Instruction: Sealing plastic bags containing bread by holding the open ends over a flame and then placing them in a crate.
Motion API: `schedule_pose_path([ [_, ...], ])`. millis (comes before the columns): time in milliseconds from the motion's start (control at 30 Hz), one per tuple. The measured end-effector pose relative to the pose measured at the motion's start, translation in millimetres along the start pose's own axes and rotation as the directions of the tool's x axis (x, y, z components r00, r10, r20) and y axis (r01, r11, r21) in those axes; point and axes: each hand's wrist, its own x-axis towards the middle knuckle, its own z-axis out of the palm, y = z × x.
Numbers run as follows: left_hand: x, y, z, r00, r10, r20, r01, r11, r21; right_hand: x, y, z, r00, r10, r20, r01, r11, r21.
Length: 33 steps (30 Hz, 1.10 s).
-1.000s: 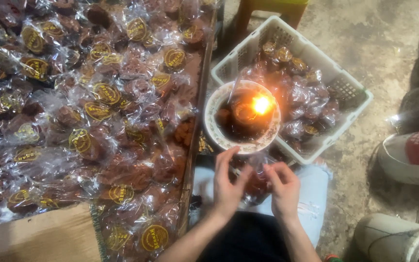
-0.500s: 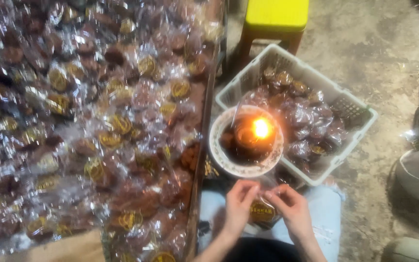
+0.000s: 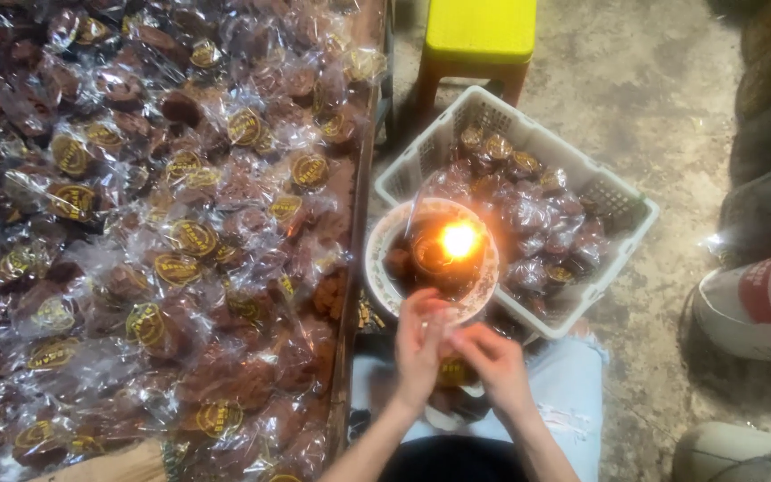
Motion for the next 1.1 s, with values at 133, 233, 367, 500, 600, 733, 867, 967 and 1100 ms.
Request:
schedule_pose_path([
  [133, 15, -11, -9, 0.996, -0.094, 0.003, 0.093, 0.995, 0.03, 36, -38, 7, 0.981, 0.018, -0.191, -0.017, 1.0, 0.005],
  [233, 22, -18, -11, 0.97, -0.239, 0.045, 0.239, 0.971, 0.012, 60, -54, 14, 0.939, 0.074, -0.336, -0.116, 0.988, -0.106],
  [367, 24, -15, -11, 0.936, -0.319, 0.145, 0.318, 0.947, 0.032, 53, -63, 17, 0.935, 0.098, -0.34, -0.145, 0.982, -0.116],
  [500, 18, 0, -13, 0.924, -0.304, 0.231, 0.255, 0.942, 0.217, 26, -73, 16, 0.955, 0.065, -0.29, -0.091, 0.993, -0.076],
  [600, 10, -13, -13, 0.966, -0.151, 0.212, 0.051, 0.907, 0.417, 33, -26, 2, 0.961, 0.056, -0.271, -0.017, 0.989, 0.144],
  [733, 6, -30, -9, 0.987, 0.154, 0.038, -0.154, 0.883, 0.444, 17, -30, 10, 0.973, 0.01, -0.231, 0.034, 0.982, 0.185],
  [867, -1, -13, -4, 0.848, 0.503, 0.167, -0.52, 0.727, 0.449, 19, -8, 3, 0.975, 0.197, -0.106, -0.124, 0.87, 0.477],
  [967, -6, -32, -8, 0.829, 0.489, 0.272, -0.56, 0.718, 0.414, 20, 22, -19, 0.988, 0.149, -0.029, -0.11, 0.832, 0.544],
  [1100, -16, -11, -10, 0.821, 0.236, 0.52, -0.43, 0.855, 0.29, 14, 44, -63, 0.988, 0.105, 0.113, -0.153, 0.782, 0.604],
])
